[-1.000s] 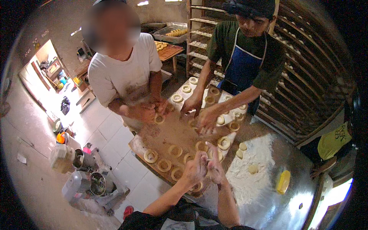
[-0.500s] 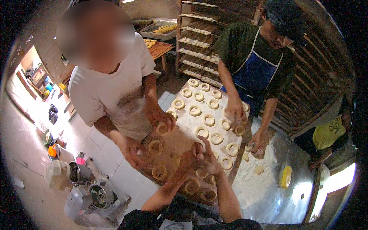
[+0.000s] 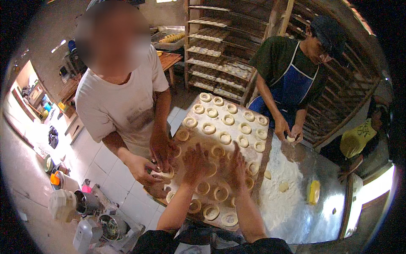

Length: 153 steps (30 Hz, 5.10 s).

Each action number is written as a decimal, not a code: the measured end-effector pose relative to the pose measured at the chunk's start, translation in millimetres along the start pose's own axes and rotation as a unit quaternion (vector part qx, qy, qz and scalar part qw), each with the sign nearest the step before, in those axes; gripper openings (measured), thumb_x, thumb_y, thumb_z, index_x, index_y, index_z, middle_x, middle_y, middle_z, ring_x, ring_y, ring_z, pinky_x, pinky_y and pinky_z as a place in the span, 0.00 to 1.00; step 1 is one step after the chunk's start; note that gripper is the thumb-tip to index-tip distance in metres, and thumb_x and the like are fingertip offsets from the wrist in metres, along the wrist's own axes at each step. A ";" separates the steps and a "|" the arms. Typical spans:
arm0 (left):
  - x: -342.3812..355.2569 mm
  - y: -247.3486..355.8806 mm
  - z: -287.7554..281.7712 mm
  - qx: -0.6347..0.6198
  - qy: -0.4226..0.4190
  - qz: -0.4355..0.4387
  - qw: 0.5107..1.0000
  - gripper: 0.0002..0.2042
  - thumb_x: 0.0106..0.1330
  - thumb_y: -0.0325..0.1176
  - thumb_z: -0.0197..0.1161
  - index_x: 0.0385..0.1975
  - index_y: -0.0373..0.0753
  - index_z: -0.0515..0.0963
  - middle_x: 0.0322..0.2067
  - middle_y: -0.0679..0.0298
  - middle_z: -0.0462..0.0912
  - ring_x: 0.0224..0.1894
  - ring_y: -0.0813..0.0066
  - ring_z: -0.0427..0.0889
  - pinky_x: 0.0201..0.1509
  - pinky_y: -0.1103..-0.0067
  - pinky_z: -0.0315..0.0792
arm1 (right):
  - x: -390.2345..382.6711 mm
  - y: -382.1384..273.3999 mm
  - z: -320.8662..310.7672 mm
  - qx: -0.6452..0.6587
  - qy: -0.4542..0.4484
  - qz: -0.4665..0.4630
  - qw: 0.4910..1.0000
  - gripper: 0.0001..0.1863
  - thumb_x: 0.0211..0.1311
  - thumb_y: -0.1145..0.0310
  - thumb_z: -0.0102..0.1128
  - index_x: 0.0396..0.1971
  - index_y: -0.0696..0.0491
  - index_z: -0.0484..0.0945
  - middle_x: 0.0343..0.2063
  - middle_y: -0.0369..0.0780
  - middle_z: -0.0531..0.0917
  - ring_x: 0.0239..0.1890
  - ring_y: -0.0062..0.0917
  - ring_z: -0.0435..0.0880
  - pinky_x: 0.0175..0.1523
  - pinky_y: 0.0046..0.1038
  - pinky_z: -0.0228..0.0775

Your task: The person shapes small dough balls into ring shapes by hand and places them on a wooden board. Coworkers also shape dough and arrange trays of shaped dough on racks in the background.

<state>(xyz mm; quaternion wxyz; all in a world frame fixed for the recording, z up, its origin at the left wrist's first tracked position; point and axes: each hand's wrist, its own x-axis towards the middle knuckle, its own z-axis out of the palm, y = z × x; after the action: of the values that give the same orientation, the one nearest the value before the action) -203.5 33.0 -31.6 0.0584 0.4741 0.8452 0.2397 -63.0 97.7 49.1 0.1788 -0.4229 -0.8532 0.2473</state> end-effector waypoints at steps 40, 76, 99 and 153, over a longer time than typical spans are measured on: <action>-199.2 317.0 99.7 -0.360 -0.063 0.066 0.928 0.17 0.68 0.43 0.59 0.48 0.38 0.78 0.41 0.51 0.84 0.42 0.52 0.83 0.49 0.67 0.76 | -182.3 291.0 -177.7 0.342 -0.017 -0.025 0.939 0.24 0.53 0.61 0.72 0.41 0.59 0.70 0.27 0.37 0.76 0.30 0.21 0.74 0.35 0.25 0.70; -191.2 155.5 -17.8 -0.356 0.067 0.018 0.932 0.13 0.71 0.30 0.51 0.53 0.39 0.67 0.28 0.51 0.80 0.28 0.57 0.82 0.29 0.68 0.75 | -132.5 90.1 -54.9 0.434 -0.154 -0.135 0.877 0.18 0.56 0.57 0.58 0.27 0.59 0.84 0.59 0.47 0.71 0.61 0.40 0.68 0.61 0.37 0.62; -110.7 -1.6 -64.2 -0.088 0.302 0.094 0.945 0.19 0.65 0.30 0.54 0.52 0.25 0.68 0.40 0.38 0.78 0.37 0.42 0.81 0.39 0.59 0.75 | -36.4 -22.0 47.6 0.566 -0.286 0.027 0.773 0.35 0.67 0.43 0.47 0.63 0.53 0.57 0.51 0.47 0.73 0.46 0.37 0.79 0.49 0.34 0.74; -254.3 246.4 71.9 -0.147 -0.008 0.130 0.980 0.17 0.54 0.21 0.61 0.45 0.40 0.75 0.31 0.55 0.77 0.38 0.55 0.77 0.40 0.67 0.74 | -271.4 343.9 -194.3 0.088 0.143 0.083 0.982 0.05 0.58 0.76 0.57 0.34 0.58 0.77 0.30 0.46 0.81 0.31 0.40 0.81 0.39 0.31 0.72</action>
<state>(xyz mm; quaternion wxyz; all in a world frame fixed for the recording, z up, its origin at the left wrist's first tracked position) 148.7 -45.5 -14.0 0.1021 0.5683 0.7312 0.3633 411.7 109.2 -16.0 0.3138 -0.5061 -0.7558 0.2724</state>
